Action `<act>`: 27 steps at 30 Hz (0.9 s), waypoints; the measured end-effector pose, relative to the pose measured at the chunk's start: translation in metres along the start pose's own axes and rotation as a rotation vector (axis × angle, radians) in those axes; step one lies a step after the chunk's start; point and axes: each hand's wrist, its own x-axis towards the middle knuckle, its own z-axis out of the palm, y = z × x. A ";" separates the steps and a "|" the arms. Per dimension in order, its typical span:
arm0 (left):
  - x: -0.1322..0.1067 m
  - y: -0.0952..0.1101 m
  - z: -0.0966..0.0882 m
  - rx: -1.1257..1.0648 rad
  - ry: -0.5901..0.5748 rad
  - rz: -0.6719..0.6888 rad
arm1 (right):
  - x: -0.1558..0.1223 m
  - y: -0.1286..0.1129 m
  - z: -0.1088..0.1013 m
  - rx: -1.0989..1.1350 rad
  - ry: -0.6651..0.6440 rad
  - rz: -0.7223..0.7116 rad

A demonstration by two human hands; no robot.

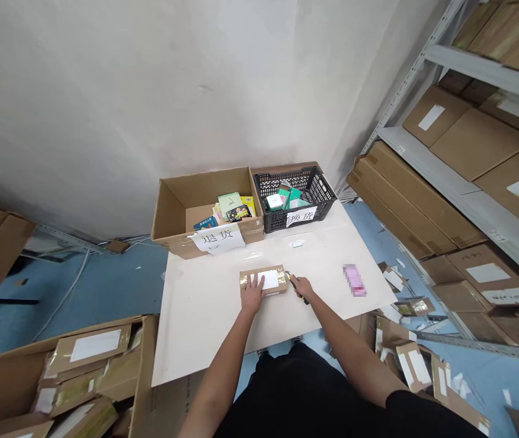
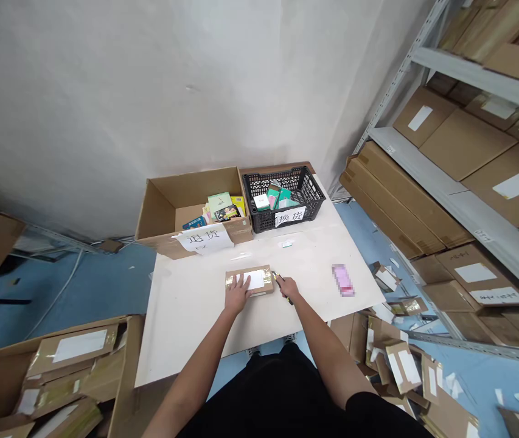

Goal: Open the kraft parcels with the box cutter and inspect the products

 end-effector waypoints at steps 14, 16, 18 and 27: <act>-0.001 0.001 -0.012 0.014 -0.001 -0.025 | -0.023 0.020 -0.016 -0.065 -0.005 0.009; 0.004 -0.008 -0.023 -0.013 0.032 -0.033 | -0.025 0.018 0.001 0.029 0.102 0.044; 0.007 -0.019 -0.033 -0.032 0.063 -0.063 | -0.025 0.010 0.023 0.043 0.149 0.066; -0.013 0.002 -0.015 -0.027 0.084 -0.131 | 0.030 -0.046 0.018 -0.016 0.281 0.124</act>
